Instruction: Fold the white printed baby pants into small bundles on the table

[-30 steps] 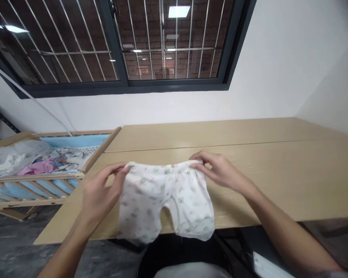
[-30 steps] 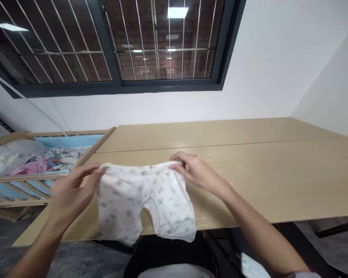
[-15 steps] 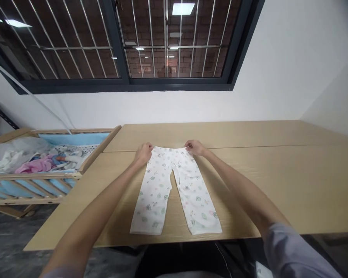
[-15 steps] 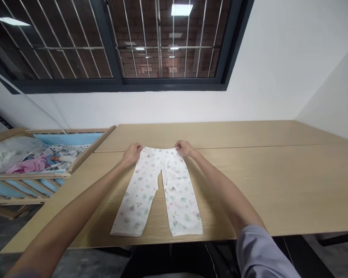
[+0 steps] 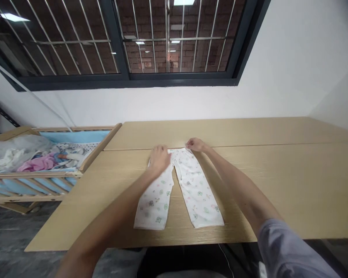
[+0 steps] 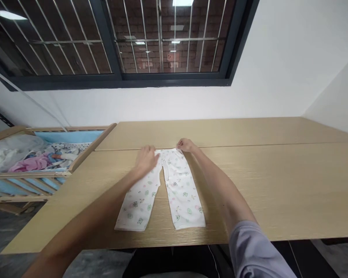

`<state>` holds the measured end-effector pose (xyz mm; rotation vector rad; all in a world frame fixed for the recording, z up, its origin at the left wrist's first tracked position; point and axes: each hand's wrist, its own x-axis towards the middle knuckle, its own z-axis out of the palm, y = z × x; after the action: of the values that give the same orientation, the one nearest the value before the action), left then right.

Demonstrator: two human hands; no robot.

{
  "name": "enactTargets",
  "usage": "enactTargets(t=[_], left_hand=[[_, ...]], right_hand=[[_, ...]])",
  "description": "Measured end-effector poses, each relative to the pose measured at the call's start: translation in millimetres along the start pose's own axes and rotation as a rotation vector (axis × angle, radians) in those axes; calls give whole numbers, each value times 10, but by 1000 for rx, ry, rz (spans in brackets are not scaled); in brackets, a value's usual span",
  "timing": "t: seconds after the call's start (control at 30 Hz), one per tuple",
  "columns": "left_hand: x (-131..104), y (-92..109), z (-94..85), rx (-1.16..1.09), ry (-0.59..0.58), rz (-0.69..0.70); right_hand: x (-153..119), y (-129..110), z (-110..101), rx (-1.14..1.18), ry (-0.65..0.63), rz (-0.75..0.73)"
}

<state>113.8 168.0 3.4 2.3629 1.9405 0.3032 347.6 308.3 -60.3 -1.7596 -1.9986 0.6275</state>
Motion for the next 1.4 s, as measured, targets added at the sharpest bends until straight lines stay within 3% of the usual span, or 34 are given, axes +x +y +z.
enactTargets(t=[0.13, 0.23, 0.33, 0.43, 0.6, 0.8, 0.93, 1.07, 1.23, 1.4], left_hand=[[-833, 705, 170, -41, -228, 262], [-1294, 1079, 349, -45, -438, 436], [-1449, 1249, 466, -60, -494, 428], [-1447, 1261, 468, -90, -490, 409], [-1495, 1027, 220, -207, -390, 312], [-1721, 383, -85, -511, -261, 13], [-1954, -82, -141, -661, -262, -210], [-2127, -420, -107, -669, -259, -354], [-2196, -619, -2, -606, -256, -417], [-2315, -621, 15, -302, -190, -440]], right_hand=[[11, 44, -76, 19, -59, 18], [-2, 40, -57, 24, -71, 27], [-20, 20, -9, 25, -49, 45], [-38, -35, 19, 41, -11, 64], [-51, -263, -6, 134, 45, 62], [-1, -778, 64, 250, 70, -16], [74, -1175, 330, 262, 101, -41], [130, -1493, 714, 210, 131, -41], [137, -1717, 1051, 125, 132, -15], [34, -1799, 1041, 64, 92, -59]])
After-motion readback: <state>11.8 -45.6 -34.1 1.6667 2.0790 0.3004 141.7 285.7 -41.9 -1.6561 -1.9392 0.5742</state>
